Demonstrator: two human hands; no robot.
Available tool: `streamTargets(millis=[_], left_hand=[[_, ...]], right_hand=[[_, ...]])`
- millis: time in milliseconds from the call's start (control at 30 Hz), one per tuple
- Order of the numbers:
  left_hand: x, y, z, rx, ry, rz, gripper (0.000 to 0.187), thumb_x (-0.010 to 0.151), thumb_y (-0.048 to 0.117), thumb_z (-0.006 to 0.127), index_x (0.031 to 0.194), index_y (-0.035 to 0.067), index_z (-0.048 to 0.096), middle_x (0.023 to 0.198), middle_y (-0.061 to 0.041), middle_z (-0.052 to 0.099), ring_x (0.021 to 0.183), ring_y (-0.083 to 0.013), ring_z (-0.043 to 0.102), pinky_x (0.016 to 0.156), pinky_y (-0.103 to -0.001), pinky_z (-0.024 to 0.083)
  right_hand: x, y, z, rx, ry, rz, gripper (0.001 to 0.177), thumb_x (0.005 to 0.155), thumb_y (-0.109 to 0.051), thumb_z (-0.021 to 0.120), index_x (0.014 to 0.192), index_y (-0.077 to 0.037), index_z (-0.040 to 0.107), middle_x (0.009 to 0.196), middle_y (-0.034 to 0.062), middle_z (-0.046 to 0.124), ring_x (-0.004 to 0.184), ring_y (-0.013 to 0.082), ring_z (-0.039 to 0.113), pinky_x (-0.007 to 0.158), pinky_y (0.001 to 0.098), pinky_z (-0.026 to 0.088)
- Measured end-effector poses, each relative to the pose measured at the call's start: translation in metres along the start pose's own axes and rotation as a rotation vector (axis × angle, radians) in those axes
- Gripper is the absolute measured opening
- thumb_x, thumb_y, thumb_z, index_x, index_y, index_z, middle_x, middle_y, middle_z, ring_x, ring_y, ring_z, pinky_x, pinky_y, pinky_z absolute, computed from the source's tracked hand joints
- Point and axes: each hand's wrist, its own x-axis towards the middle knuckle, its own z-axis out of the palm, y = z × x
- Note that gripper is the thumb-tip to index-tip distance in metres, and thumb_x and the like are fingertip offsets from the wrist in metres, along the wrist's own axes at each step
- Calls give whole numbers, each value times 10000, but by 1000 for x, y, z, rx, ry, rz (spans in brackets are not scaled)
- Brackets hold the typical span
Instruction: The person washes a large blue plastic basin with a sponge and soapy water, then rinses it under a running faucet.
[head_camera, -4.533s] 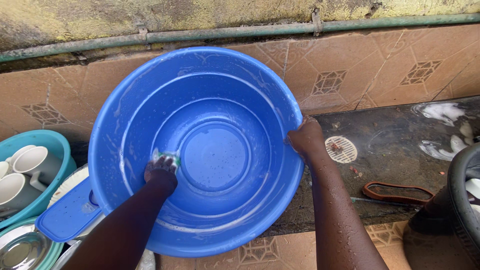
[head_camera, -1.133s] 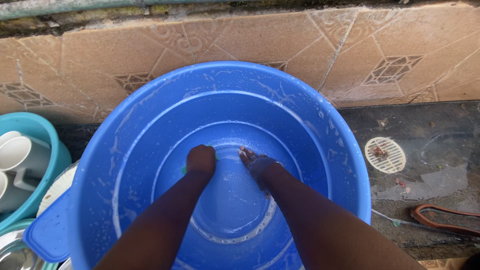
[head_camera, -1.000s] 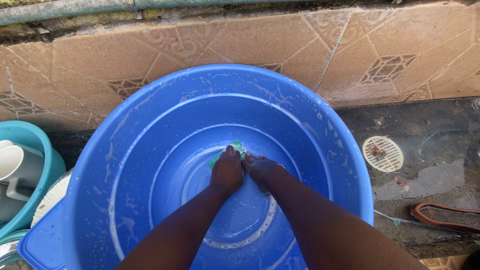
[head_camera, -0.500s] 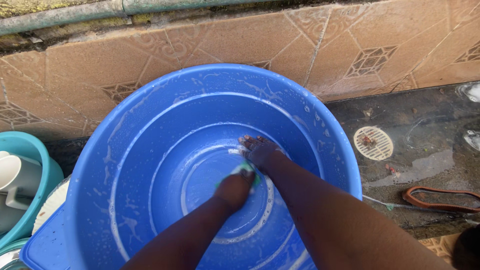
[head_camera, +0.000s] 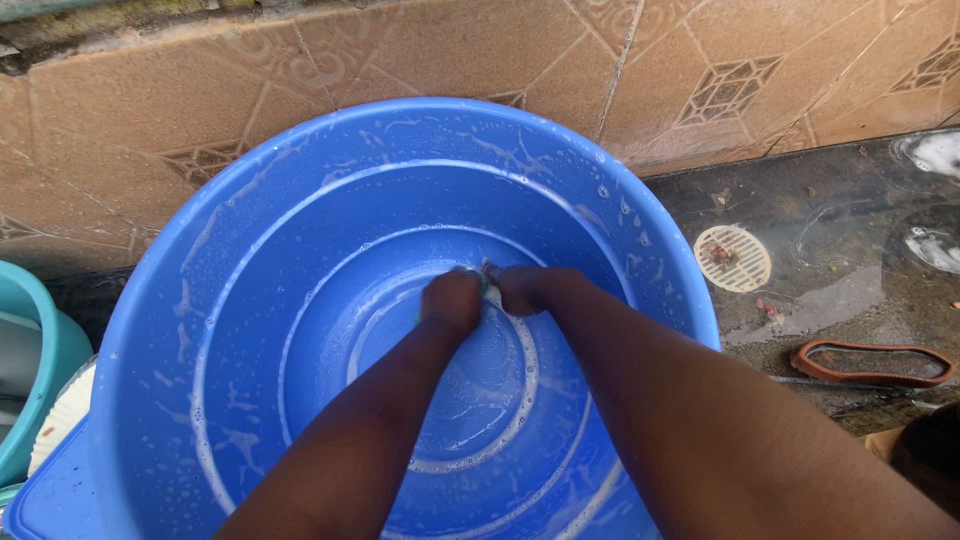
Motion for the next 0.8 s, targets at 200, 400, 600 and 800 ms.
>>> streamTargets(millis=[200,400,600,800], left_hand=[[-52,54,4,47,-186,452,192,914,128,584,999,85,751,993,-186,734,929,-359,735,834,-484,585],[-109,50,-19,104,-378,898,192,926,140,575,1009,93,741,950,-182,731,868,-372,730,792,-505,572],[-126,-15,-61,-106,-532,518,350,1063,268,386,1178,142,691,1050,-145,727,911,-313,736,884,-451,553],[-44,-39,-38,110,69,-2,371,1018,169,349,1235,43,623,1154,-246,694,1028,-397,705,869,-515,570]], right_hand=[[58,38,16,19,38,-116,695,931,-117,554,1585,-117,319,1676,127,279,1510,319,350,1235,397,285],[26,13,15,113,16,-48,891,839,2,523,1635,-199,177,1675,126,268,1493,332,378,1223,408,327],[9,-8,21,168,-5,3,910,863,-8,467,1641,-225,47,1695,134,179,1496,356,345,1221,441,300],[26,3,27,147,12,15,912,845,-17,483,1639,-195,71,1640,166,257,1447,363,403,1186,452,339]])
